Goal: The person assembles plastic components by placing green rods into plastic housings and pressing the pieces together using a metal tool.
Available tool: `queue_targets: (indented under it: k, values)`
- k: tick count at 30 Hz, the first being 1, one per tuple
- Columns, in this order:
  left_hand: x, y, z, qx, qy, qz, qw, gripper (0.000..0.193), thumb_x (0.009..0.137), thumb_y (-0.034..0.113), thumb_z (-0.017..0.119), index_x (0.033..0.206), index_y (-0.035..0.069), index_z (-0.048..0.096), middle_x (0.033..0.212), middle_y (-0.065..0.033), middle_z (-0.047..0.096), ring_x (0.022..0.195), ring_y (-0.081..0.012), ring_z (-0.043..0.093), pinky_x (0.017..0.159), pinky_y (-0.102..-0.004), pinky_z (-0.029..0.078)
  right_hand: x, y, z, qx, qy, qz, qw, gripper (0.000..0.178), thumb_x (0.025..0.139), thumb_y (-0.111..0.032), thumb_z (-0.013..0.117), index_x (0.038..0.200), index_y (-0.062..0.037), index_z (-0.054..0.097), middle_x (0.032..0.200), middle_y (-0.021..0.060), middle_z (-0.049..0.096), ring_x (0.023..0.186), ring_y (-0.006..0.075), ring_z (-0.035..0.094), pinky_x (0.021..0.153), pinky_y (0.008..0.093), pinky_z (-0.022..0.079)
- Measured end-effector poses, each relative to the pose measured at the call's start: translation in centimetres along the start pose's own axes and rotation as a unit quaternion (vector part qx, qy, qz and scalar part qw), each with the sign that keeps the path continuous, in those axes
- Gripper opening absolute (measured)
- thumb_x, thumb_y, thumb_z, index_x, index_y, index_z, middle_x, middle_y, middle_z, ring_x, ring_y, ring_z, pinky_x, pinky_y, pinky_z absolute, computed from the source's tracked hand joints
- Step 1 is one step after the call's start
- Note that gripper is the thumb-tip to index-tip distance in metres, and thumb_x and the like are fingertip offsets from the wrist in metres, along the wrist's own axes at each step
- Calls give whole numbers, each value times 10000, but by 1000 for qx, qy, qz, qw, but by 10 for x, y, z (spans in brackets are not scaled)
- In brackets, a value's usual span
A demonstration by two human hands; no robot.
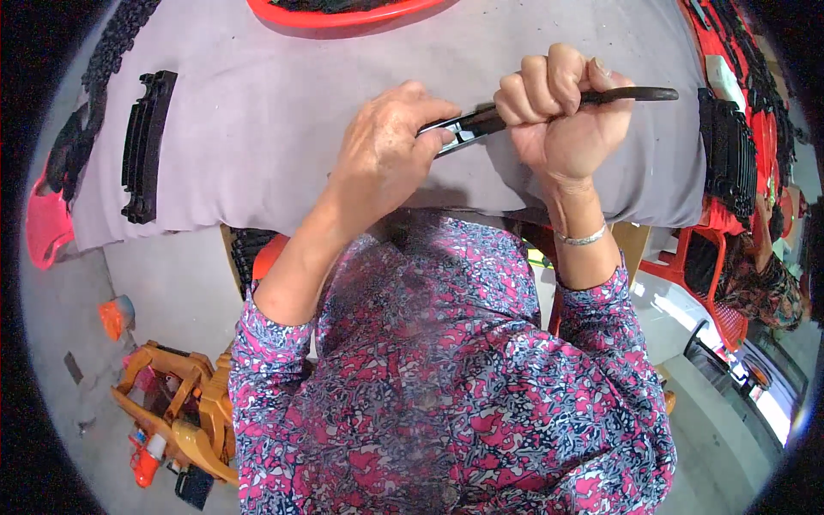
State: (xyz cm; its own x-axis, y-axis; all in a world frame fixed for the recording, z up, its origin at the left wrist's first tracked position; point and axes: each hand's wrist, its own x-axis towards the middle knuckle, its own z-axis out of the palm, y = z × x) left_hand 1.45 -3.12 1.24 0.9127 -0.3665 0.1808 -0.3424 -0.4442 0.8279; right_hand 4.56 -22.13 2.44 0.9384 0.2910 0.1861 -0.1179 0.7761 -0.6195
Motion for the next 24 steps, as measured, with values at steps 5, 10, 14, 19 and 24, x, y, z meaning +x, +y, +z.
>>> queue_targets:
  k: [5, 10, 14, 19, 24]
  values:
    - [-1, -8, 2, 12, 10, 39, 999, 191, 831, 32, 659, 1004, -44, 688, 797, -135, 586, 723, -253, 593, 671, -354, 468, 0, -2, 2, 3, -13, -6, 1000, 552, 946, -559, 408, 606, -133, 314, 532, -45, 249, 481, 93, 173, 451, 287, 161]
    - [-1, -4, 2, 15, 7, 23, 1000, 197, 830, 27, 654, 1010, -41, 697, 790, -132, 588, 712, -245, 589, 664, -350, 466, 0, 0, 1, -6, -13, -2, 1000, 555, 939, -571, 412, 608, -136, 318, 529, -48, 246, 477, 91, 167, 451, 288, 159]
    - [-1, -4, 2, 12, 4, 7, 1000, 207, 828, 25, 652, 1019, -39, 700, 780, -124, 578, 695, -245, 575, 662, -349, 461, 0, 0, 1, -14, -23, -1, 1000, 560, 928, -585, 413, 607, -136, 317, 528, -47, 244, 480, 93, 162, 453, 289, 153]
    - [0, -5, 4, 8, 16, 29, 999, 205, 824, 22, 658, 1016, -34, 702, 781, -124, 575, 700, -247, 573, 663, -351, 461, 0, 0, -1, -2, -27, 5, 1000, 558, 920, -588, 413, 606, -138, 312, 527, -46, 243, 481, 95, 159, 456, 289, 151]
    - [-1, -9, 7, 24, 23, 28, 999, 210, 816, 14, 663, 1017, -22, 708, 777, -121, 567, 707, -252, 573, 660, -358, 461, -2, 2, -2, -17, -21, -1, 1000, 551, 918, -581, 411, 605, -138, 311, 527, -49, 237, 481, 94, 158, 456, 292, 154]
